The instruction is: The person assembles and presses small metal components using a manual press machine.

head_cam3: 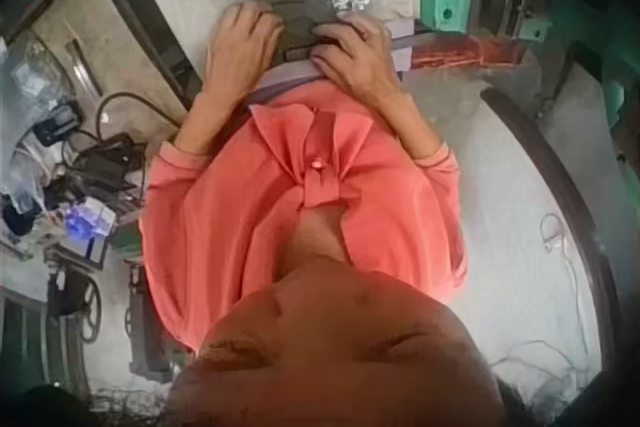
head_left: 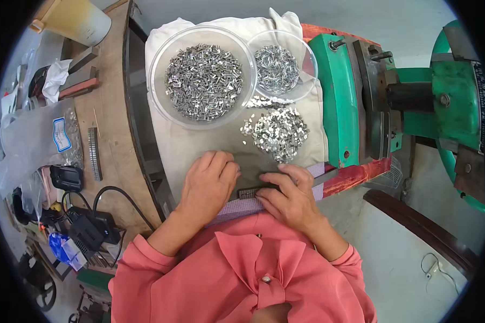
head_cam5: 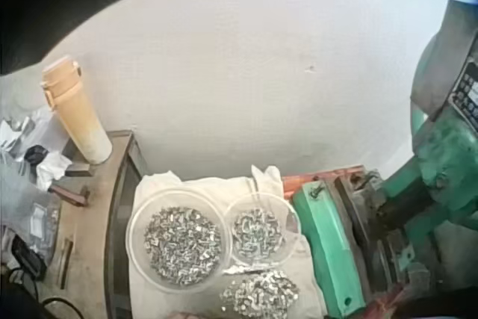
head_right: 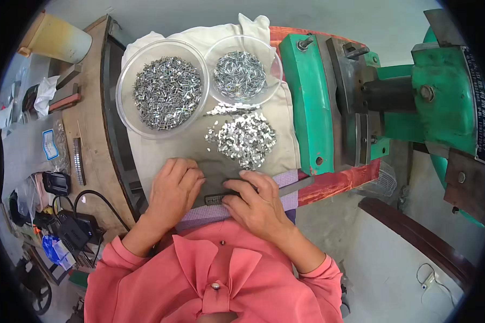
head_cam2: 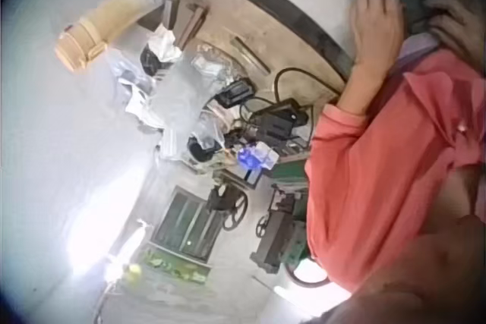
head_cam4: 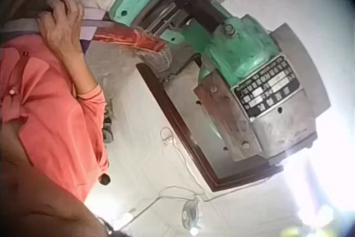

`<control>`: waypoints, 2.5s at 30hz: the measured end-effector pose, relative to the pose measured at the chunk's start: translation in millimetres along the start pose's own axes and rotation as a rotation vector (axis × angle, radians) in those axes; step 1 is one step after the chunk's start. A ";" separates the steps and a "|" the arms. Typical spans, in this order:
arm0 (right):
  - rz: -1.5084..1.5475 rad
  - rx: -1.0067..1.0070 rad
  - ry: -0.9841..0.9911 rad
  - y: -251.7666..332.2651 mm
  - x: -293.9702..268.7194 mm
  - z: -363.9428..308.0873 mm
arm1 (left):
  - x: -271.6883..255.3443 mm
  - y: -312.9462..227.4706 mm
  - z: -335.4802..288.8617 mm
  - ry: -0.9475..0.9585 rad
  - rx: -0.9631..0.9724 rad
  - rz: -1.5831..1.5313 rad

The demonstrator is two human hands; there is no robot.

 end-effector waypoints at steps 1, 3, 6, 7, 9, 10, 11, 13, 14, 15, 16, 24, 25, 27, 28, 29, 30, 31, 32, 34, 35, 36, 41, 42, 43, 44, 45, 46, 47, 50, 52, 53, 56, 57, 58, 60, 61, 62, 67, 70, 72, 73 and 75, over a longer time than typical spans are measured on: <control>0.022 0.025 -0.023 0.4 -3.0 1.9 | -2.1 -1.4 -0.9 -0.001 -0.014 -0.017; 0.044 0.051 -0.050 -1.2 -8.0 6.9 | -5.5 -4.0 -4.0 -0.001 -0.025 -0.032; -0.035 0.114 -0.155 -14.0 -12.6 26.9 | -8.6 -7.7 -10.8 -0.042 -0.032 -0.088; -0.036 0.117 -0.159 -19.6 -10.9 33.5 | -8.2 -9.3 -12.3 -0.042 -0.036 -0.102; -0.106 0.085 -0.161 -30.4 -6.4 45.9 | -6.4 -11.5 -15.5 -0.040 -0.040 -0.115; -0.114 0.045 -0.136 -32.8 -7.1 53.3 | -4.7 -12.5 -16.9 -0.041 -0.029 -0.116; -0.114 0.047 -0.136 -32.5 -8.5 58.5 | -3.3 -13.4 -17.5 -0.042 -0.019 -0.118; -0.171 -0.012 -0.102 -29.4 -10.1 65.3 | -1.7 -16.1 -18.5 -0.033 -0.015 -0.121; -0.144 -0.014 -0.102 -29.0 -9.4 66.6 | -0.6 -17.7 -18.7 -0.027 -0.011 -0.123; -0.144 -0.013 -0.101 -28.4 -9.7 66.0 | 0.7 -19.0 -18.8 -0.027 -0.012 -0.123; -0.121 0.007 -0.095 -27.5 -9.9 64.8 | 2.5 -20.8 -18.9 -0.022 -0.004 -0.124; -0.149 0.032 -0.133 -28.1 -4.9 60.0 | 17.4 -27.8 -16.1 -0.021 0.059 -0.094; -0.153 0.036 -0.126 -27.6 -5.9 61.8 | 18.1 -28.3 -15.9 -0.024 0.066 -0.098; -0.156 0.040 -0.119 -26.5 -8.0 63.9 | 19.2 -28.5 -16.2 -0.028 0.072 -0.102; -0.129 0.064 -0.105 -26.4 -8.8 64.6 | 19.7 -28.5 -16.5 -0.029 0.070 -0.105; -0.101 0.089 -0.090 -26.5 -9.1 65.1 | 19.9 -28.6 -16.8 -0.029 0.066 -0.108; -0.101 0.088 -0.090 -26.3 -9.5 64.3 | 19.5 -28.5 -16.9 -0.030 0.066 -0.107; -0.091 0.088 -0.086 -25.9 -10.2 62.5 | 18.8 -28.4 -17.1 -0.019 0.060 -0.121; -0.080 0.089 -0.083 -26.0 -10.7 61.4 | 17.8 -28.1 -17.1 -0.008 0.053 -0.135; -0.085 0.085 -0.089 -28.7 -11.0 60.0 | 13.5 -26.8 -15.9 0.012 0.062 -0.153; -0.090 0.080 -0.095 -30.1 -11.3 59.9 | 12.1 -25.7 -15.9 0.032 0.069 -0.169; -0.091 0.081 -0.096 -31.6 -11.6 61.1 | 11.6 -23.8 -17.1 0.033 0.070 -0.170; -0.119 -0.016 -0.004 -32.4 -18.9 67.2 | 11.8 -23.6 -18.0 0.041 0.155 -0.109; -0.120 -0.018 -0.004 -32.5 -19.0 67.1 | 12.1 -24.3 -17.3 0.040 0.154 -0.109; -0.154 -0.023 0.006 -32.6 -18.6 66.4 | 12.9 -25.2 -16.5 0.051 0.178 -0.097; -0.189 -0.029 0.016 -32.7 -17.9 65.5 | 13.8 -26.0 -15.6 0.063 0.202 -0.085; -0.189 -0.030 0.017 -32.5 -16.8 64.4 | 14.6 -26.6 -14.7 0.062 0.201 -0.084; -0.186 -0.009 0.008 -32.7 -15.4 62.9 | 15.5 -27.3 -13.5 0.051 0.202 -0.091; -0.183 0.013 -0.001 -32.6 -14.2 61.1 | 16.6 -27.9 -12.3 0.041 0.202 -0.098; -0.051 0.090 -0.062 -31.0 -16.5 50.7 | 20.4 -28.9 -9.3 0.023 0.213 -0.091; 0.037 0.130 -0.086 -28.7 -18.4 38.8 | 21.0 -30.3 -7.3 0.027 0.214 -0.076; 0.125 0.169 -0.111 -26.6 -18.8 31.8 | 21.0 -30.6 -6.4 0.032 0.216 -0.061; 0.187 0.251 -0.132 -20.1 -13.9 11.0 | 22.0 -30.0 -7.8 0.027 0.208 -0.045; 0.190 0.289 -0.140 -17.9 -12.4 5.7 | 21.8 -29.6 -8.6 0.031 0.211 -0.048; 0.116 0.327 -0.144 -15.2 -10.0 1.7 | 21.6 -29.1 -9.3 0.027 0.205 -0.039; 0.038 0.350 -0.164 -11.4 -7.6 -1.0 | 20.8 -29.3 -10.2 0.025 0.202 -0.029; -0.040 0.367 -0.182 -10.8 -7.0 -1.8 | 19.7 -29.6 -10.3 0.029 0.167 -0.054; -0.040 0.368 -0.184 -10.8 -6.6 -1.9 | 19.1 -29.7 -10.8 0.032 0.131 -0.079; 0.088 0.338 -0.180 -11.9 -10.6 -2.2 | 20.3 -25.7 -16.7 0.031 0.147 -0.032; 0.137 0.249 -0.183 -4.6 -11.6 -8.1 | 16.0 -20.4 -23.4 0.027 0.128 -0.033; 0.138 0.249 -0.172 -2.5 -2.0 -15.1 | 13.9 -19.3 -24.7 0.030 0.104 -0.047; 0.139 0.250 -0.162 -1.3 3.0 -17.6 | 12.1 -19.7 -24.1 0.031 0.082 -0.080; 0.086 0.240 -0.166 0.5 6.1 -19.8 | 11.6 -20.1 -23.6 0.031 0.057 -0.111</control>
Point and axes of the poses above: each hand's wrist, its own z-axis towards the middle knuckle, its own x-axis out of the palm, y = z × x, the point moved 1 cm from there along z, towards the middle knuckle, and after that the axes turned 7 degrees about z, right-handed, at the moved point
